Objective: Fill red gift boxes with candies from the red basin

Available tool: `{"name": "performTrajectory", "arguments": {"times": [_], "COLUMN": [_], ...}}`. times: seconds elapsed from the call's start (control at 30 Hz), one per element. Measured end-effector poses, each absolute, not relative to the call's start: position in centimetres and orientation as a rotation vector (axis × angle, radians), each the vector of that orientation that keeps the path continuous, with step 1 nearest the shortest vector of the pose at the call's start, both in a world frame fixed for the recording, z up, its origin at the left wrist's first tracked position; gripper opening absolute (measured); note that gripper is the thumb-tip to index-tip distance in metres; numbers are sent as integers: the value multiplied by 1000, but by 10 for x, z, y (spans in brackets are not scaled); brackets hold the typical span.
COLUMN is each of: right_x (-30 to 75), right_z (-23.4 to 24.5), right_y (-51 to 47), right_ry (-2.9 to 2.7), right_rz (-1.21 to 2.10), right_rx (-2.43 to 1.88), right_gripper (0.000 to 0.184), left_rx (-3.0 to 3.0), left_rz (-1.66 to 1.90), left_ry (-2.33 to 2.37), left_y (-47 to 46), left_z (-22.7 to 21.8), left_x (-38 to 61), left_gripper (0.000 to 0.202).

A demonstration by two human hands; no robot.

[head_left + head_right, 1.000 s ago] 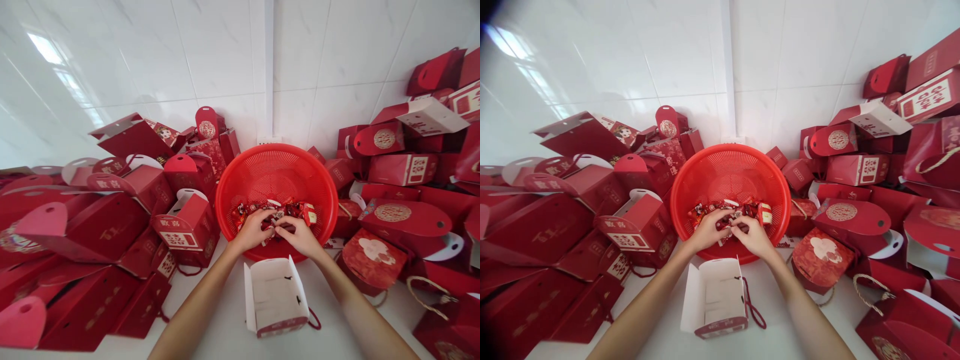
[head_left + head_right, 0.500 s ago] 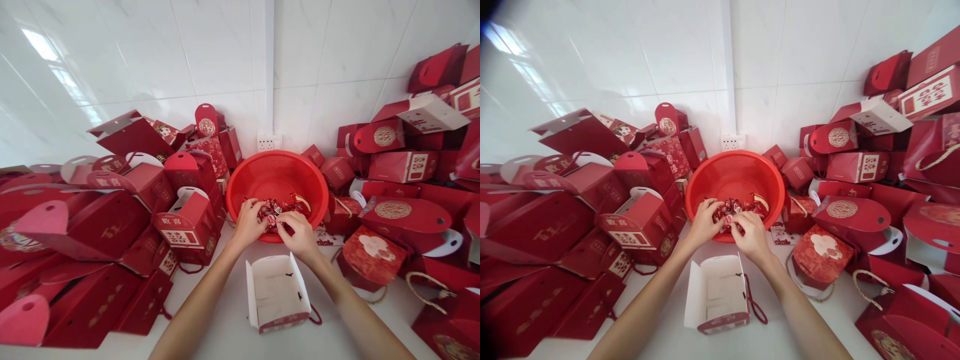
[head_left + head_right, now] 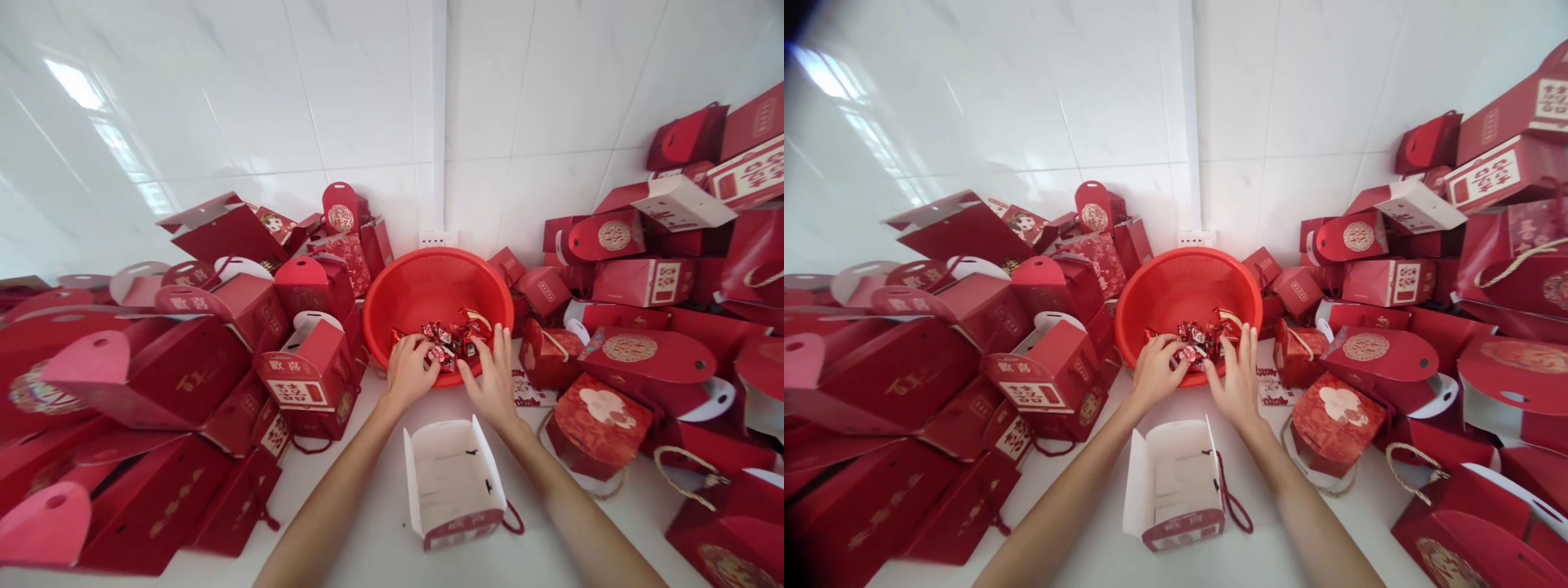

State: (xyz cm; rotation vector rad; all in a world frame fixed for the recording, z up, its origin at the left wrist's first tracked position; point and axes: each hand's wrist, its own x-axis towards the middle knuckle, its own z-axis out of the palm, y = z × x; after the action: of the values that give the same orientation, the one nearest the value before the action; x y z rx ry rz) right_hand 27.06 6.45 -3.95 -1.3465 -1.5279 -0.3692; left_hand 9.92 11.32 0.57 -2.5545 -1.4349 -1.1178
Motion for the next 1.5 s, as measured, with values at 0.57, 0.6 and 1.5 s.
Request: {"name": "performTrajectory", "arguments": {"times": [0.57,0.6,1.5], "right_x": [272,271,273], "right_z": [-45,-43,-32], "right_y": [72,70,54], "right_ry": [-1561,-1547,-1454], "right_rz": [-230,-222,-213], "right_rx": [-1292,-1287,-1253], "right_gripper": [43,40,26], "left_rx": [-2502,-2511,-2981], "left_rz": [-1314,-1320,-1361], "left_ry": [-1394,-1389,-1211], "left_y": [180,180,209], "left_z": [-2,-2,50], "left_x": [114,112,186], "left_gripper": [22,23,8]}}
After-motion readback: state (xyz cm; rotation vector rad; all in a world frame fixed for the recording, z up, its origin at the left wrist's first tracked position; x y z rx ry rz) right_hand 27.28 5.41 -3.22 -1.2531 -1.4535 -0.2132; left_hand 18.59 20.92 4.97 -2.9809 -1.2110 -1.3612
